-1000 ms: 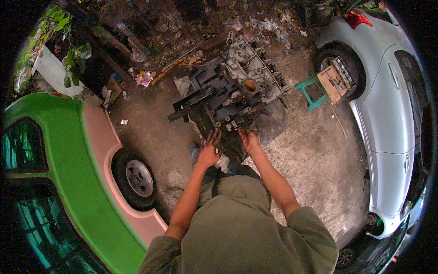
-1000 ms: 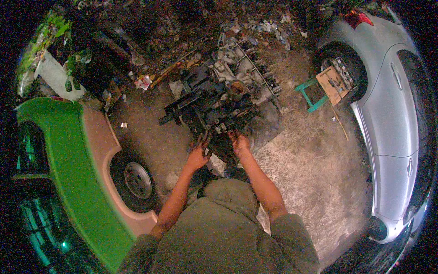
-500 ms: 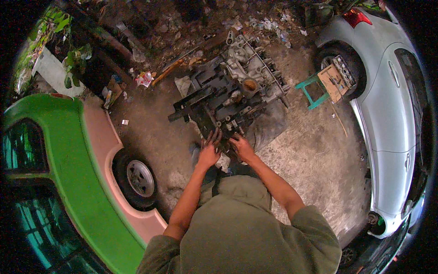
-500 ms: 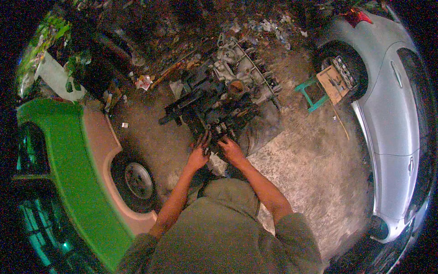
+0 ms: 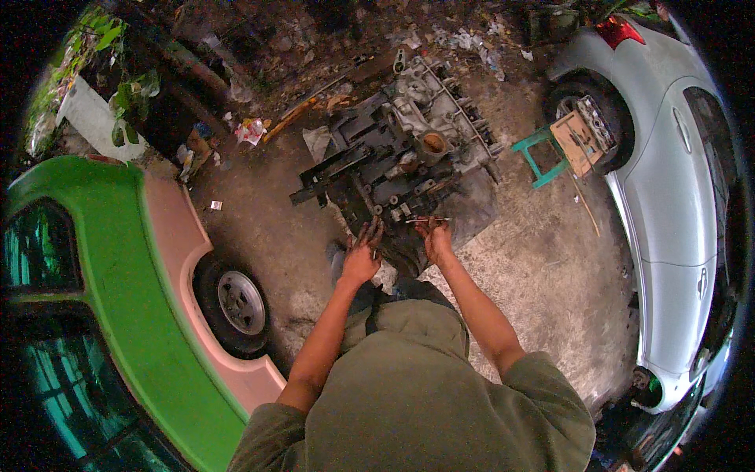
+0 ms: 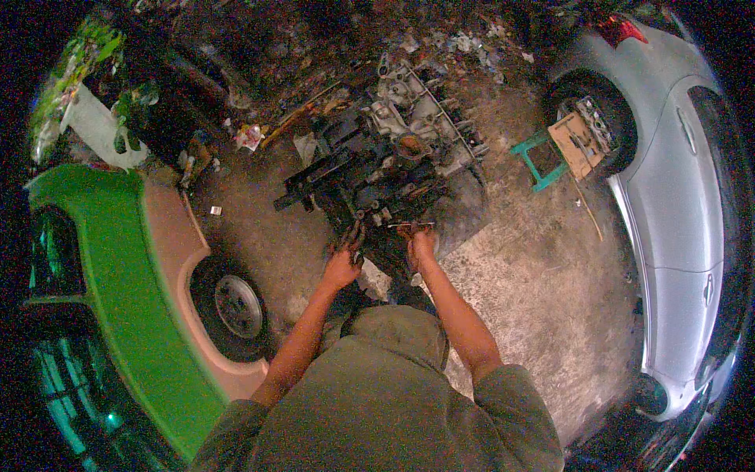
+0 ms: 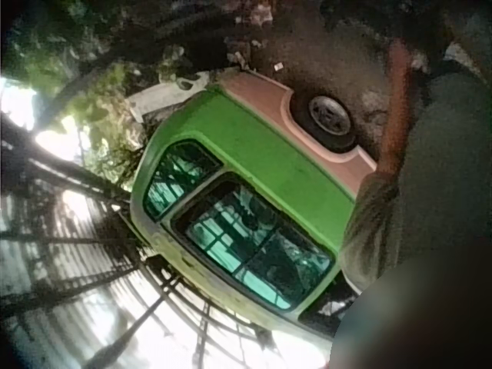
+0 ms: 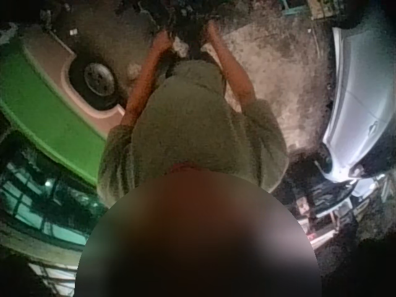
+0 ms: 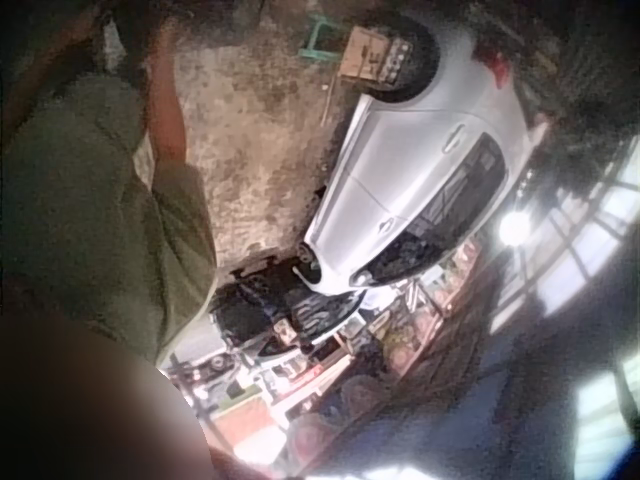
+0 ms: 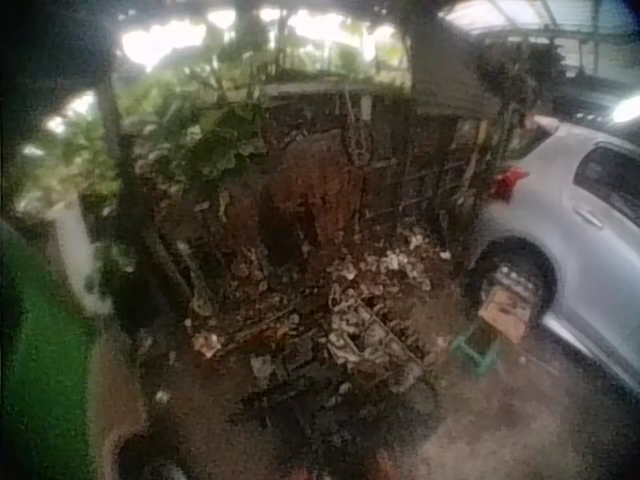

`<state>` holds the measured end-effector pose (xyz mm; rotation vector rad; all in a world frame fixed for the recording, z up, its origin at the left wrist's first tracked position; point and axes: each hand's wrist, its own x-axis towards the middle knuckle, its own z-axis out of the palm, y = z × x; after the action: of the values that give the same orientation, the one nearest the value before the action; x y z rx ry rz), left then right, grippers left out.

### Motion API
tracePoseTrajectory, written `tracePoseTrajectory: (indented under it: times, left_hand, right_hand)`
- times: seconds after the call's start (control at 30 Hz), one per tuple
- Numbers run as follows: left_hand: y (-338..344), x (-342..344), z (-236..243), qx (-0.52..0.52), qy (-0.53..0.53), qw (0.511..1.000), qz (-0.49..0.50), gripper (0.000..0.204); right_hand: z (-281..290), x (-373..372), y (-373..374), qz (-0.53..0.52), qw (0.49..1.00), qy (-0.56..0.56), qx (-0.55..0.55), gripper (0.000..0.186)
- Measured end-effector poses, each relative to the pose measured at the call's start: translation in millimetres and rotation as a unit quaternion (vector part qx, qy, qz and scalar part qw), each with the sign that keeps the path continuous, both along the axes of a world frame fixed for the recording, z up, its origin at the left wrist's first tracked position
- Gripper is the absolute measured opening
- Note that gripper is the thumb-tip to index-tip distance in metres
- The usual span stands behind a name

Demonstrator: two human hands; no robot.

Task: The person uses a wrench to loosen and remove bolts from a car engine block placed on the ground. They repeatedly turn the wrench, remove bolts, and place them on a nearby cardboard box. The person continues this process across multiple bolt locations on the engine.

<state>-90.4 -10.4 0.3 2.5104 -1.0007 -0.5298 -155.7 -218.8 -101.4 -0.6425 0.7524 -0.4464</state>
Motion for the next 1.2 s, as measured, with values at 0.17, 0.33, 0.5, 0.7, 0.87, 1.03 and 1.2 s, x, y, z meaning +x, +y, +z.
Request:
tracePoseTrajectory:
  times: [0.17, 0.33, 0.5, 0.7, 0.87, 1.03, 1.2]
  left_hand:
    - [0, 1, 2, -0.01, 0.002, 1.0, 0.001, 0.078]
    - [0, 0, 0, -0.009, 0.01, 1.0, 0.003, 0.076]
    - [0, 2, -1, -0.012, 0.011, 1.0, 0.003, 0.075]
    - [2, 2, -3, -0.017, 0.016, 1.0, 0.006, 0.074]
    - [2, 2, -5, -0.049, 0.06, 0.997, 0.021, 0.073]
    - [5, 2, -5, -0.022, 0.05, 0.998, 0.022, 0.073]
    - [2, 1, -9, -0.037, 0.042, 0.998, 0.018, 0.072]
  right_hand:
    - [-17, 1, -9, 0.035, 0.998, -0.004, 0.043, 0.017]
    - [-24, 5, -20, 0.041, 0.982, 0.056, 0.175, 0.021]
    - [-2, 16, -17, 0.014, 0.982, 0.038, 0.183, 0.017]
    - [51, 1, 9, 0.13, 0.916, 0.07, -0.373, 0.014]
    - [60, -27, 19, 0.295, 0.61, 0.061, -0.733, 0.036]
    - [53, -28, 20, 0.262, 0.762, 0.129, -0.578, 0.035]
    - [45, -11, 17, 0.206, 0.939, 0.246, -0.126, 0.039]
